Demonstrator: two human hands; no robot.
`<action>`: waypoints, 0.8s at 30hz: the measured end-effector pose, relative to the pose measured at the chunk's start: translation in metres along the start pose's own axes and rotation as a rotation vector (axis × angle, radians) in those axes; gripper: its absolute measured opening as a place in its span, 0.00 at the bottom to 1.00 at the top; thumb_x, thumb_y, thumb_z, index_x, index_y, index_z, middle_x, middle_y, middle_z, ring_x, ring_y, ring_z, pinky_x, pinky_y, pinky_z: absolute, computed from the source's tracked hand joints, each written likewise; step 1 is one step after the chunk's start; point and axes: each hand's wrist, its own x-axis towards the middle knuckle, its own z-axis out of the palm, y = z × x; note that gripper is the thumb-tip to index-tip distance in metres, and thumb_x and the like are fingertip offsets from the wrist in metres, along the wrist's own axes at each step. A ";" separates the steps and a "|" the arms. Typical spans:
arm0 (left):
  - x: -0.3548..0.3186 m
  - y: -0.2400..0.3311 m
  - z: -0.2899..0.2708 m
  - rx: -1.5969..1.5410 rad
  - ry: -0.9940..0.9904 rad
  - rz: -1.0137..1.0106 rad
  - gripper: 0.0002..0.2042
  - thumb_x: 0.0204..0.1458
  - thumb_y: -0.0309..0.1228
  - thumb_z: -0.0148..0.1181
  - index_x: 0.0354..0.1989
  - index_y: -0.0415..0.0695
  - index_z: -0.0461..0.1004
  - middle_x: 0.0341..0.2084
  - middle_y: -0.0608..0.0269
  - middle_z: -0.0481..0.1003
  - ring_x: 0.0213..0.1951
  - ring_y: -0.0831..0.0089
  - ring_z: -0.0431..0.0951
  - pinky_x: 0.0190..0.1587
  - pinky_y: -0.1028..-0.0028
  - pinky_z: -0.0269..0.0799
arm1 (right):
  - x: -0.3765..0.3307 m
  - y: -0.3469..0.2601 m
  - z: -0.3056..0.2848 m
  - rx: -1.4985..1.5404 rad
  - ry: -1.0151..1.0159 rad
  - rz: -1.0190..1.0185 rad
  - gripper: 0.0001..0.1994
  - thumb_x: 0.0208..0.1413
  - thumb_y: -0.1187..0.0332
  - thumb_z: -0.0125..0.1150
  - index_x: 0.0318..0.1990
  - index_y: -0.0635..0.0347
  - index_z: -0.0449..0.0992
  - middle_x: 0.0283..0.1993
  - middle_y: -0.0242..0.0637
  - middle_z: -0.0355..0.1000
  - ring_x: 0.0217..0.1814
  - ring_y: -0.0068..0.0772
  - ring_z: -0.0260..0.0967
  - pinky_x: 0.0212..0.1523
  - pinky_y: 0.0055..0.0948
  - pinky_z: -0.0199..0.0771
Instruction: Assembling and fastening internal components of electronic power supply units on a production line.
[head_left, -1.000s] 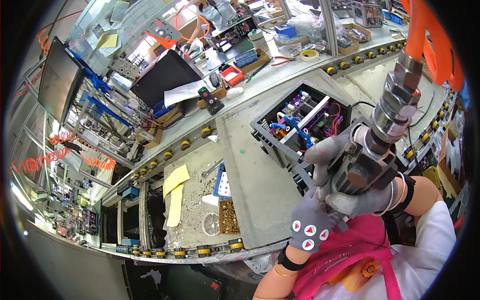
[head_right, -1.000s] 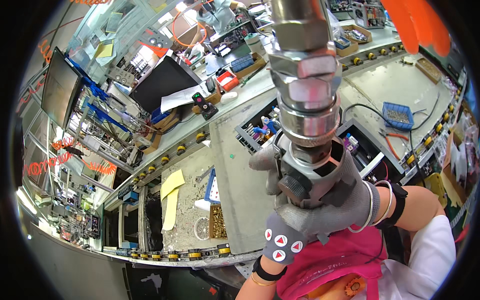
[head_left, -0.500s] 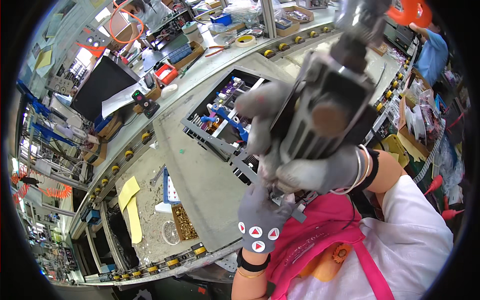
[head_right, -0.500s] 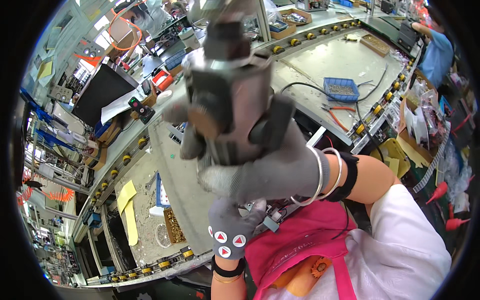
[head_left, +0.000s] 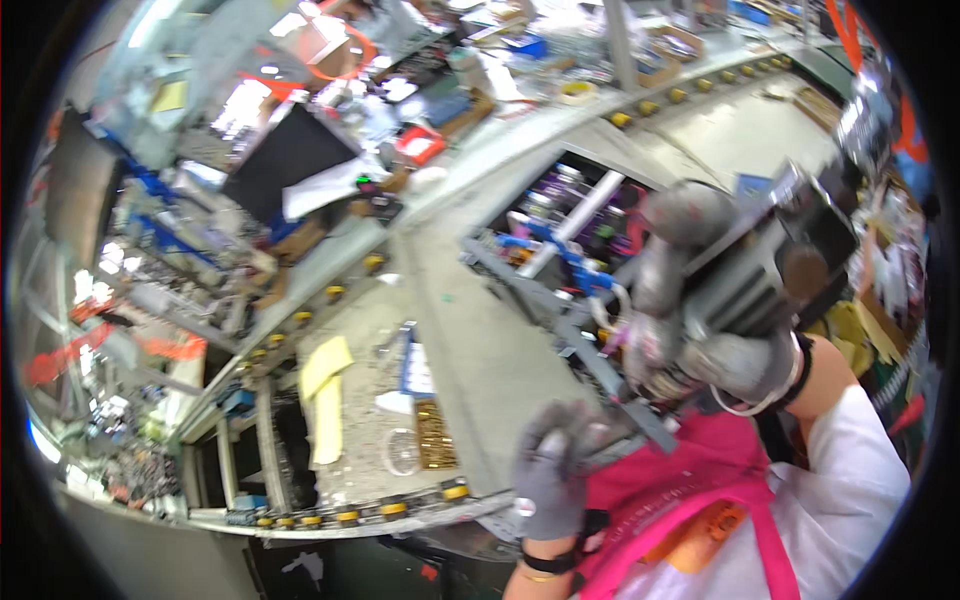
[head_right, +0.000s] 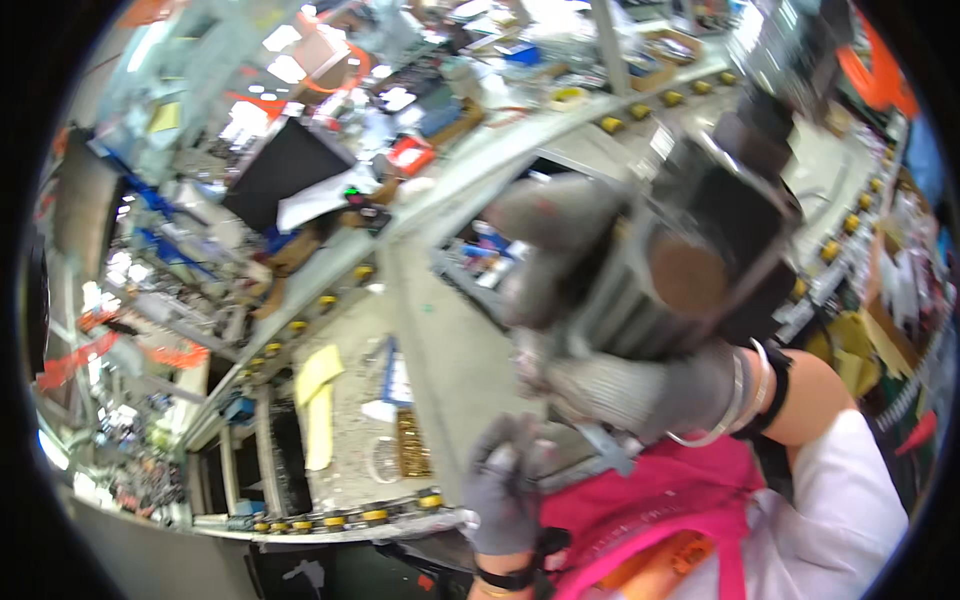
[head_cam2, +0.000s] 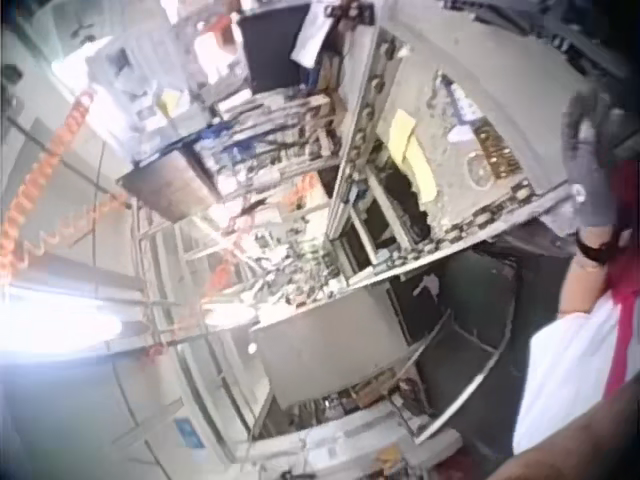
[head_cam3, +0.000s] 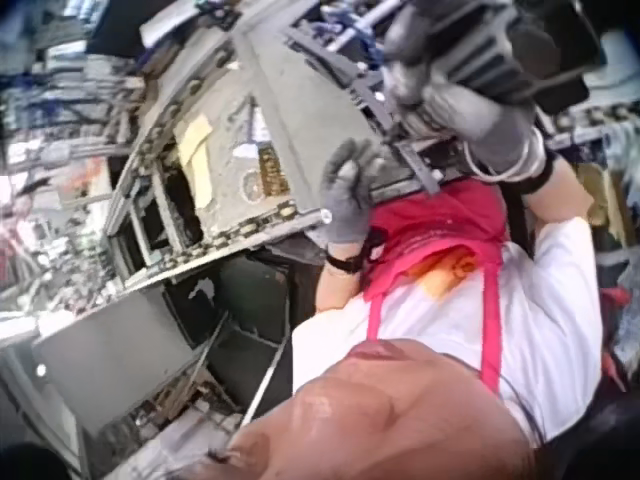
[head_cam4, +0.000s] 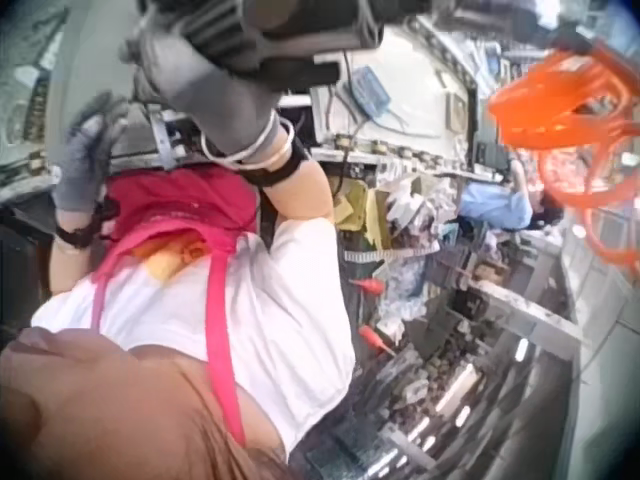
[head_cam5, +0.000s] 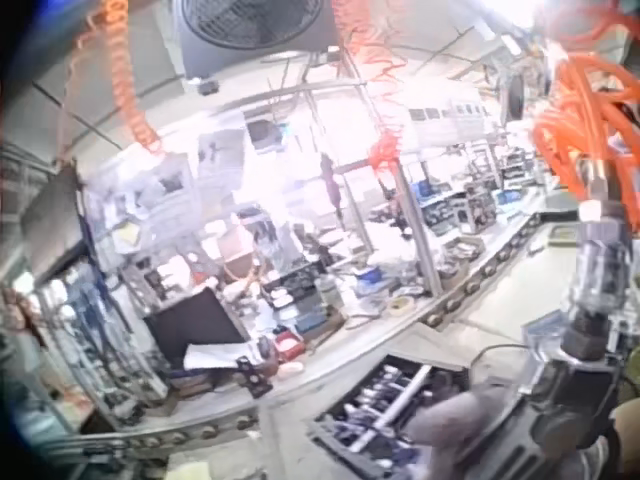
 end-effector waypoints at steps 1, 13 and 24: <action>-0.002 -0.001 0.005 -0.031 -0.035 -0.015 0.14 0.59 0.27 0.47 0.52 0.37 0.64 0.47 0.44 0.70 0.49 0.55 0.74 0.47 0.62 0.76 | -0.005 -0.001 0.003 0.004 0.022 0.014 0.35 0.45 0.75 0.64 0.62 0.64 0.54 0.40 0.37 0.68 0.35 0.28 0.72 0.37 0.33 0.80; -0.001 -0.004 0.014 0.058 0.074 0.001 0.11 0.57 0.34 0.57 0.39 0.39 0.70 0.19 0.60 0.72 0.17 0.75 0.71 0.17 0.78 0.67 | -0.014 0.005 -0.001 0.115 -0.070 0.125 0.35 0.42 0.84 0.60 0.62 0.63 0.57 0.47 0.37 0.69 0.42 0.27 0.74 0.44 0.26 0.76; -0.003 -0.007 0.012 -0.091 -0.119 -0.057 0.12 0.60 0.40 0.50 0.39 0.44 0.69 0.15 0.66 0.65 0.13 0.82 0.60 0.12 0.83 0.55 | -0.021 0.015 0.016 0.164 0.027 -0.038 0.35 0.44 0.78 0.67 0.60 0.60 0.55 0.43 0.38 0.68 0.34 0.29 0.74 0.33 0.40 0.82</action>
